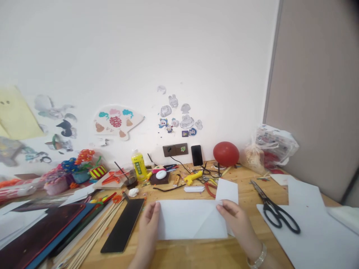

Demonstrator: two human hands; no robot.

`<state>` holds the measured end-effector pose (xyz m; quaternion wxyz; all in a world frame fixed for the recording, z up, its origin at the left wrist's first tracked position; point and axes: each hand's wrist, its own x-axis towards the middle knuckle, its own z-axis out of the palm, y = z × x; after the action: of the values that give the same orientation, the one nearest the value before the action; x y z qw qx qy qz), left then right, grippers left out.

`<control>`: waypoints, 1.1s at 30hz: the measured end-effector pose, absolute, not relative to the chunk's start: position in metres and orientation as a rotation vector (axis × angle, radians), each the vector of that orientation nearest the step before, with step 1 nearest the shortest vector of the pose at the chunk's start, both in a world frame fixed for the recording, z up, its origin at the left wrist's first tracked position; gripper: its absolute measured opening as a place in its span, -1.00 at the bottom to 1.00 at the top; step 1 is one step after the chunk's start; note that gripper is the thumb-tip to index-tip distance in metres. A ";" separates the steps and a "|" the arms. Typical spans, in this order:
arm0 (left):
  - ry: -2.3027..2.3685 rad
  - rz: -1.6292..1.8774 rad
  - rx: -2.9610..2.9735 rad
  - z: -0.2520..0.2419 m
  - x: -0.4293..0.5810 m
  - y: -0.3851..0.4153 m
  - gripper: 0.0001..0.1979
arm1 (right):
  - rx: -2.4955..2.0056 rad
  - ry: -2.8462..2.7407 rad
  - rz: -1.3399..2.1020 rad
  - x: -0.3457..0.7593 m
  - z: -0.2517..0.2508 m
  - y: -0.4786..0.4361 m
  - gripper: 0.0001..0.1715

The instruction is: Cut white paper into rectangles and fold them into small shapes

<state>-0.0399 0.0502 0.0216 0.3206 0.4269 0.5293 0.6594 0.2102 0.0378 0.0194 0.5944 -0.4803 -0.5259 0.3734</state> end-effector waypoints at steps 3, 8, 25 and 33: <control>1.386 1.734 1.118 0.024 -0.040 0.049 -0.52 | -1.114 -1.232 0.826 0.211 0.021 0.036 -0.59; 1.365 1.741 1.120 0.025 -0.040 0.047 -0.54 | -1.060 -1.313 0.706 0.216 0.027 0.029 -0.67; 0.985 1.372 0.823 0.035 -0.007 0.032 -0.44 | -0.414 -2.233 -0.376 0.181 0.048 -0.025 -0.59; 0.902 1.464 0.697 0.041 -0.014 0.030 -0.53 | -0.361 -2.233 -0.395 0.156 0.022 -0.014 -0.77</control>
<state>-0.0136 0.0302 0.0410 0.5998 0.3008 0.3889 0.6313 0.1559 -0.0145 0.0216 0.4103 -0.1433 -0.8868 -0.1570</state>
